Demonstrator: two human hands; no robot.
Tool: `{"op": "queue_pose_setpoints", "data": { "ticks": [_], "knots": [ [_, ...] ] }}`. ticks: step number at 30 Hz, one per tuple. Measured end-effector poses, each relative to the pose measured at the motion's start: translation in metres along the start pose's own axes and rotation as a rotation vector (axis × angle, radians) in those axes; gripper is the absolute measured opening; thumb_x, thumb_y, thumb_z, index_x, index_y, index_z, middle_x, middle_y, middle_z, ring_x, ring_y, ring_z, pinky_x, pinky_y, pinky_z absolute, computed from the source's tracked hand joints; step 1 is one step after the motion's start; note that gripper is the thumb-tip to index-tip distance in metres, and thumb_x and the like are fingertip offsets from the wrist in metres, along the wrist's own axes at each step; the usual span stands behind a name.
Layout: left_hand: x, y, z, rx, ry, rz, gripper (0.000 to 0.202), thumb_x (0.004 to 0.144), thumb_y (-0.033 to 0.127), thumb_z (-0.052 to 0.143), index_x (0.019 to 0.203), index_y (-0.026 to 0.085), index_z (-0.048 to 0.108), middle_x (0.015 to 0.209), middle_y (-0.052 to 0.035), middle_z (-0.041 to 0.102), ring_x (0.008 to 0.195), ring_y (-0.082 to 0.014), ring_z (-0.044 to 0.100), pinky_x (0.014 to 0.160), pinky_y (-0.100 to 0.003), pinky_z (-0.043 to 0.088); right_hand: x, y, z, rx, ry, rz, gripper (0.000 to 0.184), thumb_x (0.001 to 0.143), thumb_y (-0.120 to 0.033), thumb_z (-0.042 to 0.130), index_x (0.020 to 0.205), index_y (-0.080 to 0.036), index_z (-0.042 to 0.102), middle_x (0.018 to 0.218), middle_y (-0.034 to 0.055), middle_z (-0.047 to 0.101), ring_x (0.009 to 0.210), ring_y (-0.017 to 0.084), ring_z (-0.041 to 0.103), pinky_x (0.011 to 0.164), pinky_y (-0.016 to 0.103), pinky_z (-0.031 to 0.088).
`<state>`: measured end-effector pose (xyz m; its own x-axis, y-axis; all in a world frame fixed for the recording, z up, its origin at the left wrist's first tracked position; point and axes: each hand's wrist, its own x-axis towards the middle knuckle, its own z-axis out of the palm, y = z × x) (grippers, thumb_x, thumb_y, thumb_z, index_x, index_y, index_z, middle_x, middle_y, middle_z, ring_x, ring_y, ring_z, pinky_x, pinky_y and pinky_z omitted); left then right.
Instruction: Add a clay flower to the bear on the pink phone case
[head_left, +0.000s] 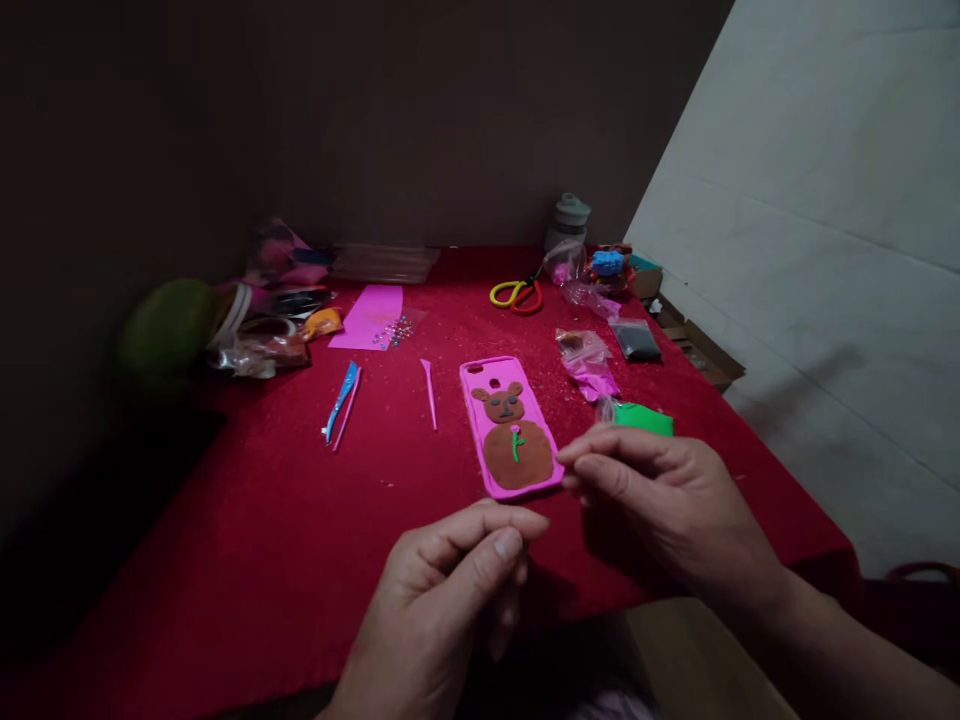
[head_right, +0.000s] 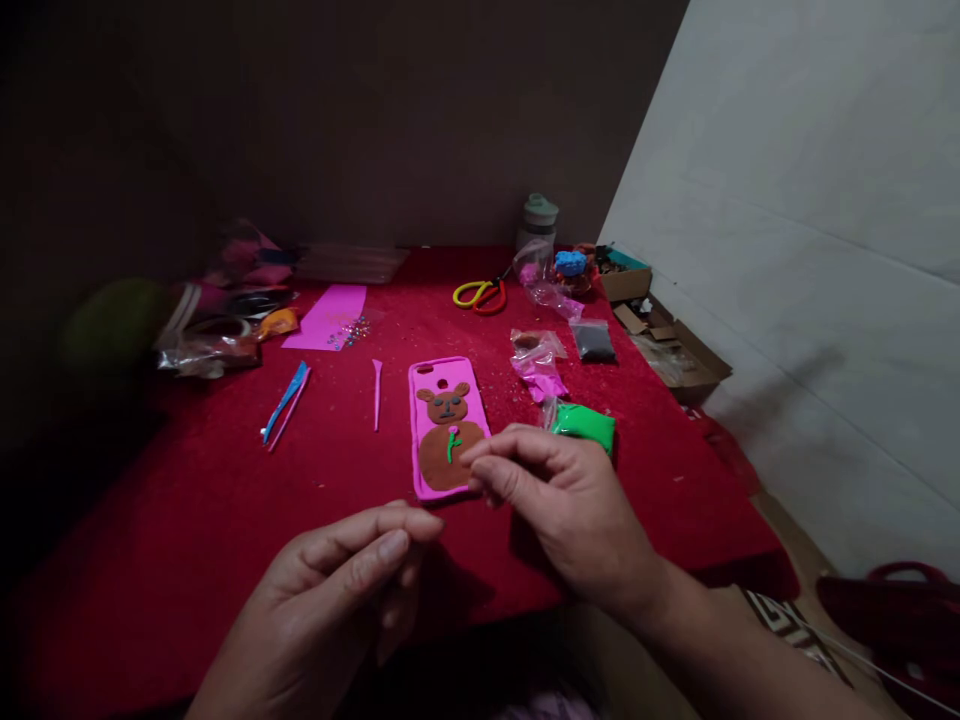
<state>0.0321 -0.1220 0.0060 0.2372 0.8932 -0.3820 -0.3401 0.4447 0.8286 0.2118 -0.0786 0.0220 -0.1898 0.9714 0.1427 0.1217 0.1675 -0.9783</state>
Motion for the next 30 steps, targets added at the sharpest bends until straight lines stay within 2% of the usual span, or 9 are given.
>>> {"op": "queue_pose_setpoints", "data": {
  "ticks": [5,8,10,15,19,21,23,26,30],
  "knots": [
    [-0.004,-0.001,-0.005,0.099,0.106,0.102,0.017,0.082,0.033,0.067,0.087,0.019,0.074,0.062,0.0017,0.049,0.052,-0.0076,0.040,0.047,-0.018,0.032,0.036,-0.002,-0.010,0.307,-0.021,0.127,0.015,0.082,-0.032,0.073,0.079,-0.017,0.073,0.068,0.0007,0.067,0.058,0.009,0.059,0.055,0.018,0.047],
    [-0.011,0.001,-0.010,0.267,0.182,0.237,0.012,0.082,0.031,0.068,0.086,0.023,0.075,0.068,0.0007,0.053,0.056,-0.0094,0.045,0.050,-0.019,0.035,0.063,-0.002,-0.012,0.484,-0.027,0.163,0.016,0.067,-0.025,0.084,0.070,-0.014,0.072,0.065,0.0007,0.066,0.057,0.009,0.058,0.051,0.017,0.046],
    [-0.014,0.007,-0.013,0.441,0.156,0.308,0.012,0.084,0.031,0.064,0.086,0.025,0.075,0.070,-0.0008,0.058,0.059,-0.0118,0.050,0.054,-0.020,0.039,0.079,-0.002,-0.011,0.542,-0.035,0.187,0.020,0.061,-0.024,0.086,0.068,-0.014,0.071,0.062,0.0001,0.065,0.056,0.008,0.058,0.050,0.017,0.045],
    [-0.007,0.049,-0.014,0.886,0.007,0.561,0.015,0.087,0.030,0.061,0.086,0.025,0.075,0.073,-0.0032,0.068,0.062,-0.0158,0.060,0.057,-0.020,0.044,0.091,0.006,-0.006,0.670,-0.103,0.281,0.029,0.054,-0.025,0.089,0.067,-0.014,0.067,0.059,-0.0015,0.063,0.048,0.006,0.053,0.047,0.017,0.042],
    [0.017,0.089,-0.008,1.021,0.049,0.734,0.016,0.084,0.027,0.062,0.078,0.020,0.075,0.063,-0.0023,0.067,0.052,-0.0127,0.058,0.052,-0.018,0.043,0.085,0.015,-0.006,0.780,-0.132,0.328,0.027,0.058,-0.027,0.088,0.066,-0.015,0.065,0.058,-0.0030,0.062,0.048,0.005,0.051,0.048,0.017,0.042],
    [0.033,0.101,-0.005,1.004,0.091,0.742,0.017,0.082,0.027,0.063,0.076,0.019,0.076,0.059,-0.0023,0.066,0.049,-0.0123,0.056,0.049,-0.018,0.041,0.082,0.018,-0.008,0.818,-0.143,0.339,0.025,0.060,-0.028,0.088,0.069,-0.015,0.068,0.060,-0.0026,0.064,0.049,0.005,0.051,0.049,0.017,0.042],
    [0.048,0.106,-0.005,0.929,0.123,0.668,0.018,0.081,0.029,0.062,0.076,0.018,0.075,0.057,-0.0020,0.064,0.047,-0.0118,0.053,0.046,-0.019,0.040,0.080,0.019,-0.011,0.845,-0.158,0.352,0.024,0.062,-0.029,0.087,0.073,-0.015,0.071,0.062,-0.0015,0.066,0.050,0.006,0.052,0.049,0.017,0.043],
    [0.066,0.102,-0.010,0.766,0.139,0.538,0.020,0.080,0.032,0.062,0.081,0.017,0.075,0.060,-0.0015,0.063,0.048,-0.0114,0.051,0.046,-0.020,0.040,0.080,0.019,-0.013,0.874,-0.192,0.371,0.023,0.065,-0.029,0.085,0.078,-0.014,0.074,0.063,0.0002,0.067,0.050,0.007,0.054,0.050,0.018,0.045],
    [0.073,0.088,-0.015,0.687,0.160,0.457,0.019,0.079,0.033,0.065,0.082,0.017,0.075,0.061,-0.0005,0.060,0.050,-0.0101,0.050,0.047,-0.019,0.040,0.079,0.021,-0.011,0.907,-0.248,0.387,0.025,0.065,-0.030,0.085,0.079,-0.013,0.074,0.063,0.0019,0.068,0.050,0.008,0.056,0.051,0.020,0.047]
  ]
}}
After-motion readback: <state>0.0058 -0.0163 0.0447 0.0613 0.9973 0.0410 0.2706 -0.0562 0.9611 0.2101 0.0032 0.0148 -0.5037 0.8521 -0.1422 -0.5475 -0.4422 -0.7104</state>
